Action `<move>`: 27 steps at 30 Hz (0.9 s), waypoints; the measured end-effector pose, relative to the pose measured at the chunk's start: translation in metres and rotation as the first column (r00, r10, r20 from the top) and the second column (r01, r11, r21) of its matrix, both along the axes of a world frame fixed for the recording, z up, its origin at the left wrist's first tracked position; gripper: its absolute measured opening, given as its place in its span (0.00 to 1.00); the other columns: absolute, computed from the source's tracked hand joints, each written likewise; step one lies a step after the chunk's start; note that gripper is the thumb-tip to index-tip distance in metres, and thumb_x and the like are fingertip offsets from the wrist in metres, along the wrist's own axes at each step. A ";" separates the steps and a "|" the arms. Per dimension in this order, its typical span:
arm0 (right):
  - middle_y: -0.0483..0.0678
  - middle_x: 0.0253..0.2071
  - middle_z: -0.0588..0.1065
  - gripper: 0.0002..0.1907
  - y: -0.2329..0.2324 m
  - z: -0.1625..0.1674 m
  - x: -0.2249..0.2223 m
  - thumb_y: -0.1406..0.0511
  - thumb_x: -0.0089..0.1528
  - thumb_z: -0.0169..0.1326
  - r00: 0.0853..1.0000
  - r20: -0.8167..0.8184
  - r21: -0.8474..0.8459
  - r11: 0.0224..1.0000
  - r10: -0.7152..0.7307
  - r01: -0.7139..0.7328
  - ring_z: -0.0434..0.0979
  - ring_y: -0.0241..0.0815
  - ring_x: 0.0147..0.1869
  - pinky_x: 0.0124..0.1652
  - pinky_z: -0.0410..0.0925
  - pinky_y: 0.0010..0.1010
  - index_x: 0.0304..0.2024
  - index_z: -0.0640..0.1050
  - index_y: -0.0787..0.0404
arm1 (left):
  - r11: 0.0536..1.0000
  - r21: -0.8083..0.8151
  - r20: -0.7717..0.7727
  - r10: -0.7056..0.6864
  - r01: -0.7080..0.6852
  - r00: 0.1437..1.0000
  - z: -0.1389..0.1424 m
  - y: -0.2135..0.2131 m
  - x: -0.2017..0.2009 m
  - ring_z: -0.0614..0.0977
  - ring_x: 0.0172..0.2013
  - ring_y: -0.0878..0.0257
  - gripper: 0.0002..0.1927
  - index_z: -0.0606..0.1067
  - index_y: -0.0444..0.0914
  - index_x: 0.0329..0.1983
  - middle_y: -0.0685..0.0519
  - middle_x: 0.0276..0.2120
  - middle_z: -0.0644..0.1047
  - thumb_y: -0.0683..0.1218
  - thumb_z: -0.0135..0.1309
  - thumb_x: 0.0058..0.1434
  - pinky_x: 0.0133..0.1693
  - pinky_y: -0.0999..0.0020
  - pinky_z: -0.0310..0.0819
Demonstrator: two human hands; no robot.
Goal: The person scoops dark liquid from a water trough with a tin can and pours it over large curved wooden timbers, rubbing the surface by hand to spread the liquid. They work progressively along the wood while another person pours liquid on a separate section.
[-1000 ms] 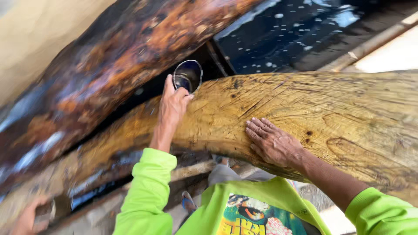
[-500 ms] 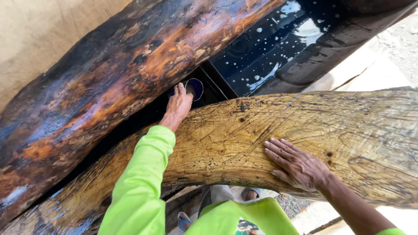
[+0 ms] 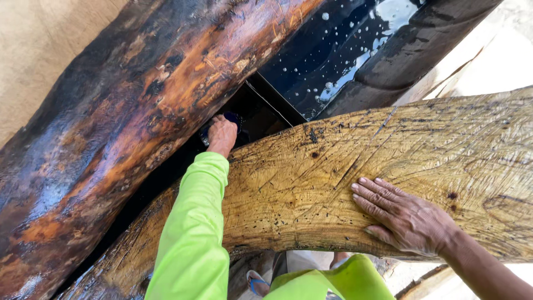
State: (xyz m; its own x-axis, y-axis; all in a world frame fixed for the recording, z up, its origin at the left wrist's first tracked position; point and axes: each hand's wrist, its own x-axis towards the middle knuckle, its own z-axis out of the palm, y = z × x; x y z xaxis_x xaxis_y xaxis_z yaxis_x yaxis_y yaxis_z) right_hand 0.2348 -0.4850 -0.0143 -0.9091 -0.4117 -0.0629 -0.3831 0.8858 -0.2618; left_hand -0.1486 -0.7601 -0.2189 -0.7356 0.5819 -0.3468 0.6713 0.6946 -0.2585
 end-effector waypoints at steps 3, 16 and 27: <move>0.53 0.75 0.51 0.38 -0.002 0.004 -0.001 0.46 0.69 0.32 0.999 0.049 -0.051 0.998 -0.020 0.023 0.43 0.46 0.79 0.72 0.39 0.38 0.71 0.54 0.65 | 0.883 0.363 0.065 0.295 -0.298 0.953 -0.012 0.001 -0.007 0.81 0.50 0.39 0.28 0.75 0.21 0.60 0.28 0.57 0.73 0.51 0.50 0.72 0.46 0.53 0.82; 0.52 0.75 0.51 0.37 -0.003 0.006 -0.003 0.46 0.68 0.32 0.994 0.081 -0.093 0.993 -0.068 0.075 0.44 0.46 0.79 0.72 0.41 0.38 0.71 0.54 0.64 | 0.967 -0.251 0.105 -0.011 0.038 0.994 -0.020 0.023 -0.021 0.77 0.57 0.45 0.35 0.83 0.40 0.51 0.39 0.56 0.76 0.70 0.64 0.52 0.51 0.53 0.75; 0.53 0.74 0.52 0.38 -0.003 0.000 -0.002 0.46 0.67 0.34 0.991 0.103 -0.138 0.986 -0.081 0.095 0.45 0.47 0.78 0.71 0.42 0.39 0.70 0.54 0.64 | 0.972 -0.223 0.008 -0.081 0.080 0.997 -0.052 0.017 -0.027 0.82 0.48 0.45 0.33 0.83 0.42 0.46 0.36 0.51 0.78 0.69 0.66 0.47 0.38 0.59 0.81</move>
